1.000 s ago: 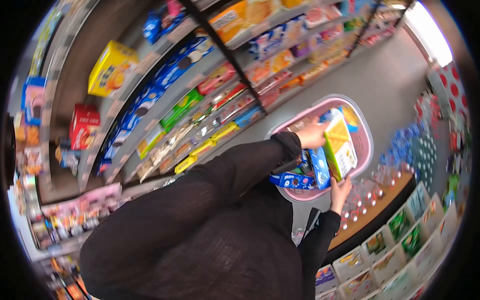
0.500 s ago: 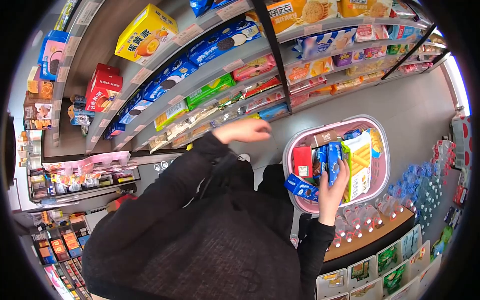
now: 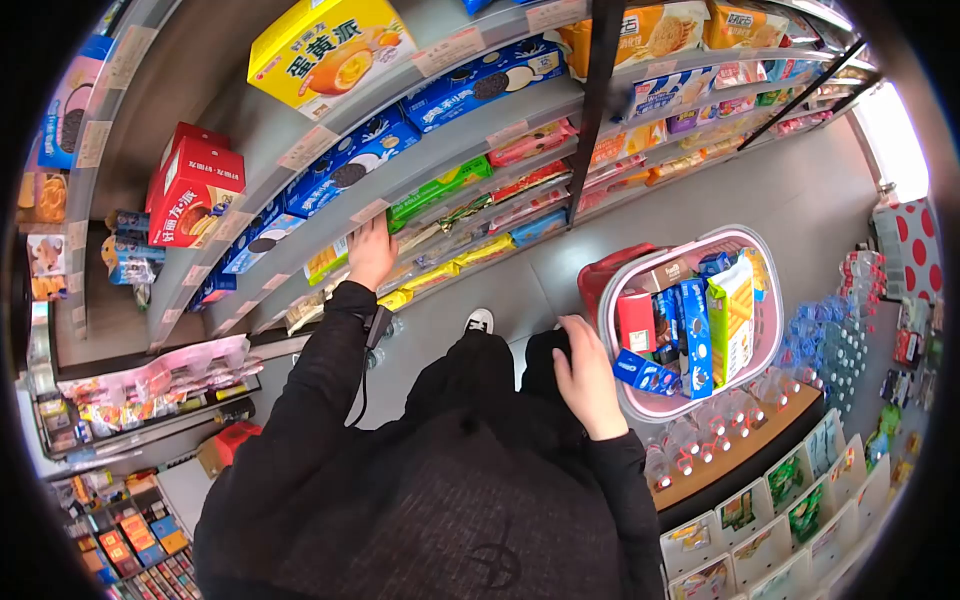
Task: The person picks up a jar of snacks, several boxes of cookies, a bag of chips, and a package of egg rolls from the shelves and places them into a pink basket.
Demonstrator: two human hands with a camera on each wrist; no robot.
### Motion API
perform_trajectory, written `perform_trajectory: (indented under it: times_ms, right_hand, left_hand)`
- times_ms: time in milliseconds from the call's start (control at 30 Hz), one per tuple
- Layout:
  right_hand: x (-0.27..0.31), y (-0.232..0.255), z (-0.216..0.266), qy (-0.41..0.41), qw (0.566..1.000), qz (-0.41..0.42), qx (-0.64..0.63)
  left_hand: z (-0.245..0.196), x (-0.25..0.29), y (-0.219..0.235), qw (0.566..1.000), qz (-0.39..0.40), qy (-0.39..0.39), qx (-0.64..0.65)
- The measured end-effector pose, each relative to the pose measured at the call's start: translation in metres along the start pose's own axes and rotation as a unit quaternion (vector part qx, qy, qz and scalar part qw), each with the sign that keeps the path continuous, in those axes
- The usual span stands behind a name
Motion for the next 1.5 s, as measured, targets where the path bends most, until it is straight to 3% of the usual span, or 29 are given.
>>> perform_trajectory:
  times_ms: [100, 200, 467, 633, 733, 833, 967, 1033, 1100, 1167, 1233, 1300, 1333, 1367, 1433, 1500]
  right_hand:
    - [-0.015, -0.037, 0.026, 0.0, 1.0, 0.013, 0.009]
    - [-0.032, -0.078, 0.056, 0.019, 0.999, 0.042, 0.01]
    - [-0.064, -0.164, 0.085, 0.021, 0.998, 0.064, -0.004]
    - [-0.12, -0.165, 0.044, 0.051, 0.995, -0.071, 0.057]
    - [-0.172, -0.141, 0.018, 0.077, 0.977, -0.172, 0.1]
    - [-0.211, -0.124, -0.004, 0.041, 0.965, -0.225, 0.131]
    - [-0.239, -0.123, -0.027, -0.039, 0.971, -0.192, 0.138]
    - [-0.241, -0.117, -0.02, -0.011, 0.96, -0.232, 0.156]
    - [-0.244, -0.113, -0.019, -0.02, 0.959, -0.231, 0.161]
    - [-0.245, -0.112, -0.017, -0.033, 0.958, -0.208, 0.197]
    - [-0.245, -0.109, -0.024, -0.035, 0.954, -0.219, 0.201]
    - [-0.252, -0.123, -0.038, -0.056, 0.982, -0.122, 0.13]
    - [-0.241, -0.114, -0.018, -0.042, 0.987, -0.15, 0.043]
    - [-0.238, -0.115, -0.012, 0.034, 0.984, -0.176, 0.008]
    - [-0.232, -0.122, -0.008, 0.013, 0.991, -0.134, 0.015]
    - [-0.223, -0.129, 0.014, 0.056, 0.997, -0.055, 0.024]
  left_hand:
    - [0.018, -0.009, -0.018, 0.996, 0.067, 0.002, 0.057]
    - [0.028, -0.004, -0.009, 0.997, 0.027, -0.065, 0.038]
    - [0.118, 0.037, -0.02, 0.997, 0.017, -0.061, 0.041]
    - [0.141, 0.049, -0.019, 0.996, 0.077, -0.013, 0.046]
    - [0.123, 0.039, -0.008, 0.995, 0.078, -0.021, 0.057]
    - [0.089, 0.024, -0.012, 0.989, 0.085, -0.036, 0.119]
    - [0.04, -0.004, -0.005, 0.977, 0.052, -0.054, 0.201]
    - [0.025, -0.014, 0.012, 0.94, -0.059, -0.07, 0.327]
    - [0.018, -0.022, 0.004, 0.929, -0.045, -0.053, 0.363]
    - [0.016, -0.029, -0.026, 0.915, 0.075, -0.009, 0.397]
    - [0.017, -0.027, -0.032, 0.902, 0.061, -0.008, 0.427]
    - [0.021, -0.025, -0.035, 0.888, 0.047, -0.009, 0.457]
    - [0.028, -0.023, -0.038, 0.873, 0.041, 0.012, 0.485]
    - [0.034, -0.019, -0.041, 0.857, 0.036, 0.032, 0.513]
    - [0.043, -0.01, -0.026, 0.851, -0.066, 0.04, 0.52]
    - [0.05, 0.003, -0.032, 0.823, -0.021, 0.091, 0.561]
Point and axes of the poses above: each hand's wrist, its own x-axis away from the middle knuckle, its own y-axis out of the back of the hand, z = x × y, the point moved 9 cm from there along -x, towards the middle knuckle, and after that the axes turned 3 degrees about y, right-handed, at the moved point
